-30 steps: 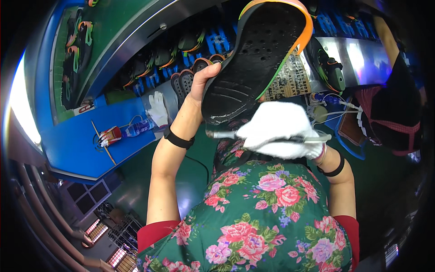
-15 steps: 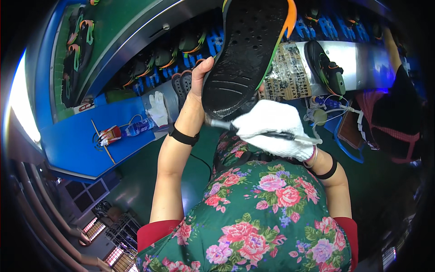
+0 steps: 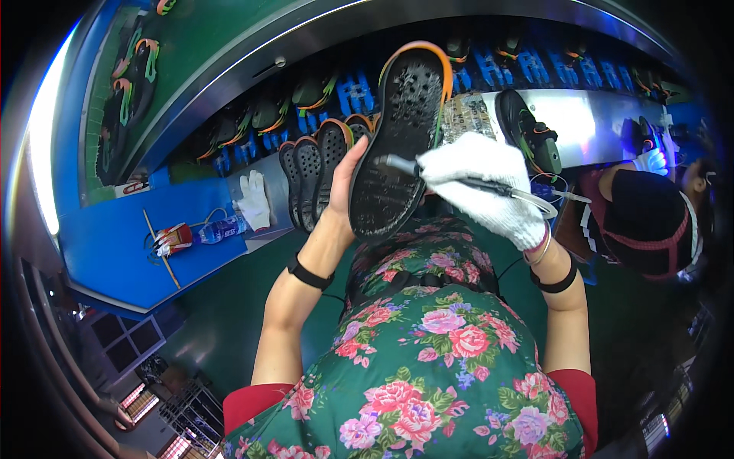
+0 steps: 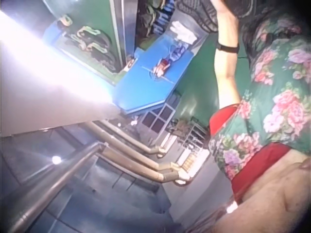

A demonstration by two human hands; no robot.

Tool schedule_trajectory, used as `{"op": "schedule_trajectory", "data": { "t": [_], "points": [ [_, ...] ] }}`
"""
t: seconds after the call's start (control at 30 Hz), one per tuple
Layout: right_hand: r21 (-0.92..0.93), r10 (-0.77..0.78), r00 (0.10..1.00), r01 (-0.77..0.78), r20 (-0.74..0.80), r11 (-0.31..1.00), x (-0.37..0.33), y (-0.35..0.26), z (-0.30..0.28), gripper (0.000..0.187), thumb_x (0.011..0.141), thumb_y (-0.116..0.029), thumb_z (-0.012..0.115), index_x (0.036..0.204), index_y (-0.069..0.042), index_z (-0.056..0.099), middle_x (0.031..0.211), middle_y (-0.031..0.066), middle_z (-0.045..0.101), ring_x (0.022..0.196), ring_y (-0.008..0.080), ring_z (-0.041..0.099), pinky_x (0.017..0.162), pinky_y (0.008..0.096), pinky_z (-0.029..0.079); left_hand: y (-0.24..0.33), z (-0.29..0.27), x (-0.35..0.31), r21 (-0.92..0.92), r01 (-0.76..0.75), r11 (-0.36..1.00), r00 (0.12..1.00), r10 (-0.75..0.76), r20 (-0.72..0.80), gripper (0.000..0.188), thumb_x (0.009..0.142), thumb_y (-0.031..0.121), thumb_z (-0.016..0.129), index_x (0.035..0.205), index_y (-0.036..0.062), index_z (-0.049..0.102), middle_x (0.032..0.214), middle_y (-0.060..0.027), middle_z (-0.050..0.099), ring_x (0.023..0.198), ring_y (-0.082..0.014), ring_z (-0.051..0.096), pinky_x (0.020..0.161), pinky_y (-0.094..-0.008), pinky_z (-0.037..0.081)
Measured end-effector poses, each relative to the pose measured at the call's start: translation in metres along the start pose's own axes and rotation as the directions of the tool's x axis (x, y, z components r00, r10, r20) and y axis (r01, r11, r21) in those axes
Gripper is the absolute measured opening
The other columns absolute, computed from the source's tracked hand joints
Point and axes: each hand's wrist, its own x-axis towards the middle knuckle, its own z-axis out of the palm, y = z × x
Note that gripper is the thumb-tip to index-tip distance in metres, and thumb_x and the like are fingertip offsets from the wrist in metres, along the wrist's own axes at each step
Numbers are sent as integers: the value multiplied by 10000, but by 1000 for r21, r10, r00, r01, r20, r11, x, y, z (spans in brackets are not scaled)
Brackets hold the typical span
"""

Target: The person takes a shoe sole from a conveyor belt, applies liquid to its surface with a brush, and places it back onto the belt. This process is repeated for another shoe sole.

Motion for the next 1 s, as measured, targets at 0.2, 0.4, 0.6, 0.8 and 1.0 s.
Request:
{"op": "schedule_trajectory", "data": {
  "t": [0.2, 0.4, 0.6, 0.8, 1.0],
  "points": [
    [-500, -343, 939, 304, 13, 811, 35, 12, -25, 276, 811, -10, 773, 1077, -86, 775, 1052, 96, 774, 883, 267, 720, 763, 359, 582, -21, -4, -12, -28, 87, 996, 988, -83, 128, 771, 1053, 587, 412, 1522, -23, 457, 1365, -309, 616, 1153, -562, 643, 976, -628, 568],
    [-196, -214, 957, 251, 194, 948, -33, -15, 47, 290, 788, -44, 824, 1067, -120, 800, 1083, 79, 791, 883, 266, 747, 798, 364, 586, -5, -4, -14, -165, -65, 984, 998, 68, 11, 707, 1059, 543, 432, 1531, 19, 468, 1423, -270, 597, 1204, -543, 623, 1038, -637, 523],
    [215, 96, 988, -120, 117, 969, -17, -14, 64, 162, 827, -48, 831, 986, -65, 812, 995, 92, 799, 891, 191, 752, 821, 325, 586, 18, -28, -20, -139, -105, 985, 991, 116, 73, 854, 997, 611, 512, 1638, 84, 308, 1577, -305, 402, 1258, -554, 570, 1023, -636, 519],
    [507, 451, 795, -606, 406, 613, -16, -27, 51, 210, 828, -16, 803, 1035, 22, 800, 1003, 113, 786, 845, 143, 714, 765, 282, 576, 45, -6, -37, 48, -223, 974, 912, 190, 364, 888, 987, 647, 518, 1633, 75, 308, 1564, -283, 413, 1214, -534, 590, 1022, -613, 515],
    [911, 636, 772, -253, -12, 324, -53, 23, 36, 238, 829, 46, 694, 1067, 27, 691, 1142, 223, 732, 900, 209, 704, 688, 276, 546, 117, 53, -84, 228, -515, 827, 746, 301, 594, 1135, 857, 709, 709, 1623, 15, 239, 1554, -352, 337, 1164, -540, 598, 911, -548, 622]
  ]
}}
